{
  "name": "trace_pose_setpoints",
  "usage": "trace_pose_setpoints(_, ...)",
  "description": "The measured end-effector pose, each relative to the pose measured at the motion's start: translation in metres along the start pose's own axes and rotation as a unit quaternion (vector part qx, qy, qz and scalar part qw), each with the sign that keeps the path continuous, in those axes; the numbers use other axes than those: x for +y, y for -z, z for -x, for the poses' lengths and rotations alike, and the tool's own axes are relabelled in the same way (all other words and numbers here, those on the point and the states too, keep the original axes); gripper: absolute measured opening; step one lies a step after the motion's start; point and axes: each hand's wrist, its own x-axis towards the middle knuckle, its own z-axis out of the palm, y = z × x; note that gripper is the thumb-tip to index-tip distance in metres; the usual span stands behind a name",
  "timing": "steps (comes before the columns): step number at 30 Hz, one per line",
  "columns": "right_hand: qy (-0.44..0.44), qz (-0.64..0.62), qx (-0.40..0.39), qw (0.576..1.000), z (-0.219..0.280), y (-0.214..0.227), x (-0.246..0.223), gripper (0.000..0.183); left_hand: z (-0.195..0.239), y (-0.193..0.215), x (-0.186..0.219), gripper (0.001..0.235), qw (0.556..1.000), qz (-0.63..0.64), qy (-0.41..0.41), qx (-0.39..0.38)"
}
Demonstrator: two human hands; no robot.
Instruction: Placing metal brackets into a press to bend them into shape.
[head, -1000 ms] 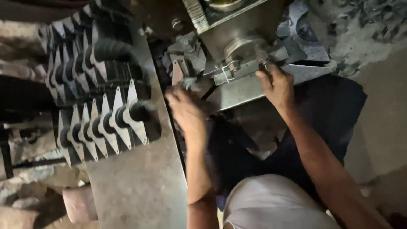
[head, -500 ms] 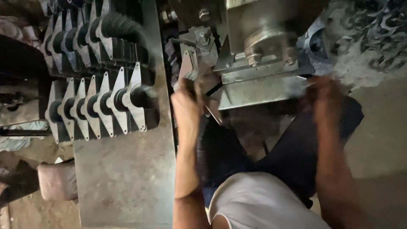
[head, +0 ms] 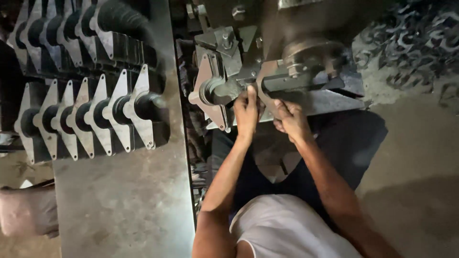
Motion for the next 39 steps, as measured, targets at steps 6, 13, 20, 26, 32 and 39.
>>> trace_pose_setpoints(6,0.041,-0.129,-0.05,0.99,-0.014,0.004,0.022,0.032,0.032,0.006,-0.034,0.037,0.998,0.057,-0.031,-0.02)
trace_pose_setpoints(13,0.042,-0.136,-0.057,0.988,-0.021,0.009,0.027,0.033,0.038,0.004,-0.041,0.017,0.98,-0.087,-0.178,-0.014)
trace_pose_setpoints(20,-0.004,-0.334,-0.229,0.914,0.032,0.038,-0.03,0.041,0.052,0.01,-0.021,0.038,0.886,-0.268,-0.379,0.004)
trace_pose_setpoints(26,0.19,-0.036,-0.004,0.981,0.037,0.057,-0.014,0.042,0.016,-0.003,0.004,0.058,0.78,-0.415,-0.462,-0.074)
trace_pose_setpoints(32,0.199,-0.251,-0.069,0.945,-0.027,0.048,0.027,0.049,-0.019,0.014,0.044,0.034,0.803,-0.395,-0.438,-0.087)
trace_pose_setpoints(39,0.27,-0.394,-0.211,0.853,-0.014,0.065,0.037,0.051,-0.025,0.019,-0.029,0.005,0.954,0.175,-0.127,-0.208)
